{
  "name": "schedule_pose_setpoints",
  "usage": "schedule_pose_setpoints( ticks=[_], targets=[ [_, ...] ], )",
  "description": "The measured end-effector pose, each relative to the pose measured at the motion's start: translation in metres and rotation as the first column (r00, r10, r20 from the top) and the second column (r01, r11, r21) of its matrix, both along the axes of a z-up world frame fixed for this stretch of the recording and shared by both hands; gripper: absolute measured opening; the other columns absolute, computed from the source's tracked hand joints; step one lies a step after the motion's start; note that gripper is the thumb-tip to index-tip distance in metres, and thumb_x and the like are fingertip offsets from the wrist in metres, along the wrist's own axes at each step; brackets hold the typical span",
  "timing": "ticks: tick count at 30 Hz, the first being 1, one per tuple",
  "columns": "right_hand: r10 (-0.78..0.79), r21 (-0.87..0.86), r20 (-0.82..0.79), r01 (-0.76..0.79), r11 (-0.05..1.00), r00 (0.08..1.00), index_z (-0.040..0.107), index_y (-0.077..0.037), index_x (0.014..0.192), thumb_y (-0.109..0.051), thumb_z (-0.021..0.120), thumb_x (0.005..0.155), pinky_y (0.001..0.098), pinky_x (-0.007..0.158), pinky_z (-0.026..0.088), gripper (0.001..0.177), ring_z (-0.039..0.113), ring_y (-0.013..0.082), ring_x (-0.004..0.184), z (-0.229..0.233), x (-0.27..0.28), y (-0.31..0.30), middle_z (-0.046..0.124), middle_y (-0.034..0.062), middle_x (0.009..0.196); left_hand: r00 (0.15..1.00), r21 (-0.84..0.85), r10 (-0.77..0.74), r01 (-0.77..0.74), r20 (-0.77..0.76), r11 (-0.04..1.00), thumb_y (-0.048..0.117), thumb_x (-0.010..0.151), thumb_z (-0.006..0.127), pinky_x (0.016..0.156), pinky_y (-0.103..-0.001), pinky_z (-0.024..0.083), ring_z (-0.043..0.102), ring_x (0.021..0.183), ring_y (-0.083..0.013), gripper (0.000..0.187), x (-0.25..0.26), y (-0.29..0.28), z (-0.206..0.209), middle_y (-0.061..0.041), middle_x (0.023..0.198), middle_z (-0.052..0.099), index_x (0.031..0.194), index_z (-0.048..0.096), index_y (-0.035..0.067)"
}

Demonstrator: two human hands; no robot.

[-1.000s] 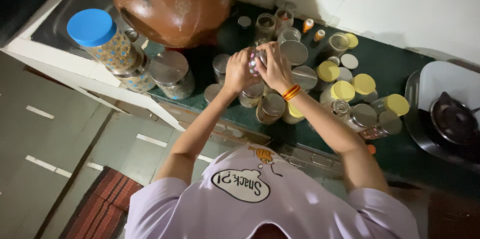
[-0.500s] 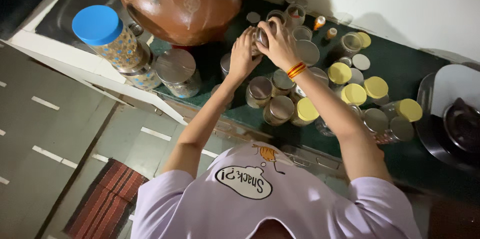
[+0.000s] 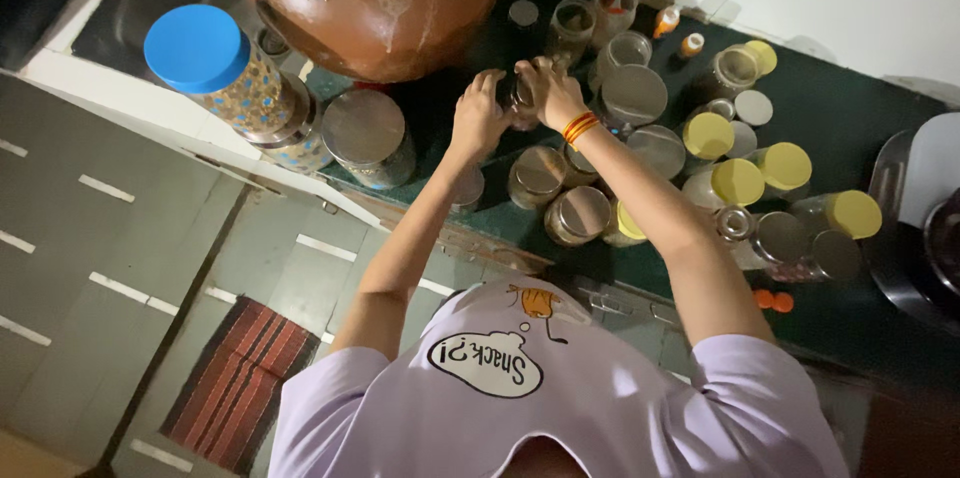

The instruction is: The person stands at a kitchen counter covered with many spice jars and containers, picking up jars one at a time, unscrewing or lifting their lids, and matching lids back onto the containers. They also handle small orange-capped containers and a large yellow-lidded jar, closing each container before moving to the next.

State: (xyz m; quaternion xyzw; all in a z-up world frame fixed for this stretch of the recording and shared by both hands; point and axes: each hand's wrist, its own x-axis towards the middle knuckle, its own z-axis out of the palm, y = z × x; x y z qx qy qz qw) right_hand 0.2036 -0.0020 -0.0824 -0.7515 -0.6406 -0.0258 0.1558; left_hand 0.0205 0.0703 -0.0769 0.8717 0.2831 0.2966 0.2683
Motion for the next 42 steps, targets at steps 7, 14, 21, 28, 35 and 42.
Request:
schedule_pose_setpoints(
  ticks=[7,14,21,28,35,42],
  targets=[
    [-0.007,-0.061,0.08,0.012,0.998,0.997,0.051,-0.024,0.148,-0.022,0.068,0.097,0.0507,0.078,0.057,0.054,0.066,0.0423,0.104,-0.027,0.005,0.0,0.055,0.0105,0.137,1.0,0.013,-0.024,0.024,-0.01,1.0,0.02,0.073,0.086,0.097,-0.049,0.048,0.058,0.12,-0.0395,0.071,-0.003,0.002,-0.006,-0.017,0.135,0.058,0.135,0.055,0.007],
    [0.067,0.213,0.079,-0.083,0.973,0.995,0.057,-0.026,0.136,-0.041,0.081,0.083,0.0527,0.08,0.054,0.06,0.061,0.0448,0.111,0.007,-0.009,-0.016,0.047,0.0161,0.14,0.997,-0.051,-0.064,0.066,0.039,0.996,0.022,0.068,0.091,0.094,-0.048,0.052,0.062,0.114,-0.0415,0.069,-0.004,-0.008,0.012,-0.018,0.125,0.064,0.127,0.058,0.007],
    [-0.089,0.038,0.008,0.089,0.995,0.996,0.052,-0.002,0.139,-0.018,0.081,0.083,0.0492,0.094,0.053,0.066,0.06,0.0378,0.116,0.05,-0.019,-0.071,0.044,0.0154,0.154,0.958,-0.068,-0.222,0.238,0.182,0.969,0.008,0.078,0.081,0.097,-0.047,0.053,0.059,0.119,-0.0448,0.061,0.016,-0.043,0.041,-0.025,0.133,0.059,0.132,0.054,0.001],
    [-0.211,0.197,0.029,0.202,0.96,0.977,0.049,0.005,0.141,-0.01,0.081,0.074,0.0472,0.096,0.053,0.076,0.058,0.0417,0.123,0.085,0.006,-0.171,0.047,0.0222,0.144,0.863,-0.039,-0.409,0.439,0.297,0.898,0.004,0.084,0.077,0.102,-0.047,0.05,0.058,0.123,-0.0447,0.057,0.07,-0.101,0.07,-0.023,0.132,0.059,0.136,0.053,0.003],
    [-0.383,0.037,-0.074,0.386,0.922,0.921,0.057,-0.011,0.136,-0.018,0.082,0.083,0.0473,0.093,0.054,0.058,0.062,0.0369,0.12,0.113,0.069,-0.275,0.054,0.0132,0.141,0.757,-0.003,-0.583,0.611,0.296,0.792,0.005,0.087,0.078,0.104,-0.046,0.05,0.061,0.123,-0.0412,0.054,0.13,-0.166,0.079,-0.02,0.129,0.062,0.136,0.057,0.006],
    [-0.395,0.096,-0.07,0.4,0.911,0.916,0.057,-0.01,0.134,-0.026,0.083,0.088,0.0497,0.09,0.053,0.055,0.062,0.0379,0.118,0.106,0.171,-0.38,0.061,0.0144,0.132,0.692,-0.024,-0.661,0.696,0.291,0.718,0.009,0.084,0.081,0.097,-0.041,0.054,0.067,0.113,-0.0338,0.054,0.226,-0.243,0.061,-0.015,0.126,0.063,0.132,0.056,0.008]
  ],
)
